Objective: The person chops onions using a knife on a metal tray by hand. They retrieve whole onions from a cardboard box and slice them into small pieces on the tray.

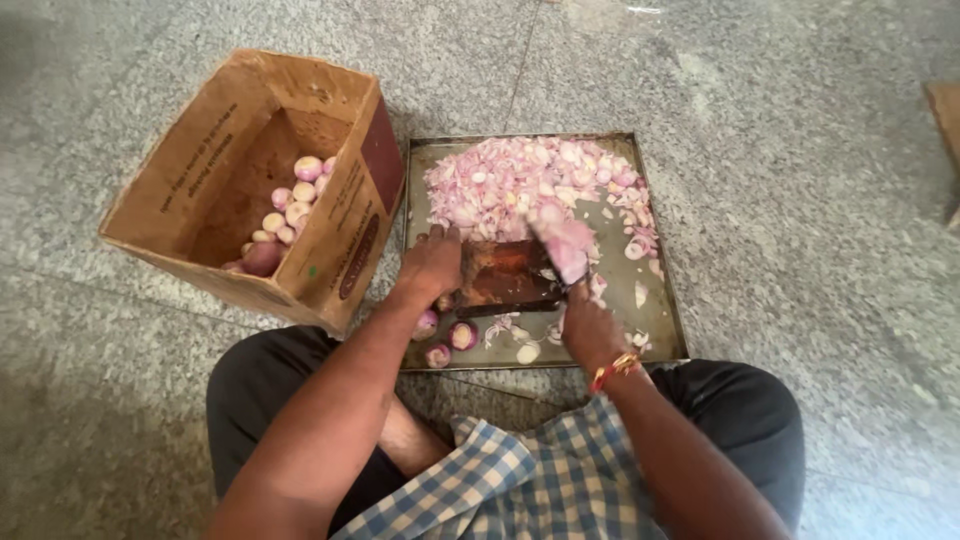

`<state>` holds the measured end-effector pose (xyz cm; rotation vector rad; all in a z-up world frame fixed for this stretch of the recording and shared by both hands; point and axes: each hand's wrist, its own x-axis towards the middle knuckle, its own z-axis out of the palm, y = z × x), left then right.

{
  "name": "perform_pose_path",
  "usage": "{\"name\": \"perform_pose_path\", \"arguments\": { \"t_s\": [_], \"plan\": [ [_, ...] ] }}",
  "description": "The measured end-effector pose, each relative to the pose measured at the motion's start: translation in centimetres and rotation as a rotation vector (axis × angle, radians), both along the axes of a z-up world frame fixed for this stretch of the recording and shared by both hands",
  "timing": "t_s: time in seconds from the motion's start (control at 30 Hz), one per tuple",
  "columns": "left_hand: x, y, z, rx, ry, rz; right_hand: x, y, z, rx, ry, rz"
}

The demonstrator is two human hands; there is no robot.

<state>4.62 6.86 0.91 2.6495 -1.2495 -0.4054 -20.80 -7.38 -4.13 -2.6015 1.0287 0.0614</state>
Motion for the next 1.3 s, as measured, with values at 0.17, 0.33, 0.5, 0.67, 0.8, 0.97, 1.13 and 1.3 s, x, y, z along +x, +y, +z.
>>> {"name": "perform_pose_path", "arguments": {
  "t_s": [0.17,0.33,0.5,0.67,0.8,0.97,1.13,1.3],
  "plan": [
    [2.4,-1.4,-3.6,0.279,0.244,0.048,-1.1,-2.0,1.4,-0.079,-0.04,-0.138],
    [1.4,-1.2,-2.4,0.366,0.282,0.189,-2.6,6.1,-1.1,0.031,0.117,0.04],
    [0.4,-0.1,1.5,0.294,0.134,0.213,-2.9,3.9,-3.2,0.085,0.038,-0.023],
    [-2.6,-1.6,2.7,-0.109,0.402,0.237,-3.4,3.9,-1.7,0.153,-0.214,-0.014],
    [-5.8,-2.9,-0.4,-0.284,0.14,-0.093,-2.0,5.2,-1.7,0.176,-0.345,0.054],
    [-4.4,-2.9,-2.7,-0.237,0.108,-0.23,-0.3,6.0,-2.7,0.08,-0.223,0.069],
    [-5.7,-2.1,-2.0,-0.455,0.023,-0.311,0.9,6.5,1.4,0.133,-0.024,0.086],
    [-6.2,-4.4,0.5,-0.118,0.093,-0.327,1.8,6.2,9.3,0.212,0.238,-0.098]
  ]
}}
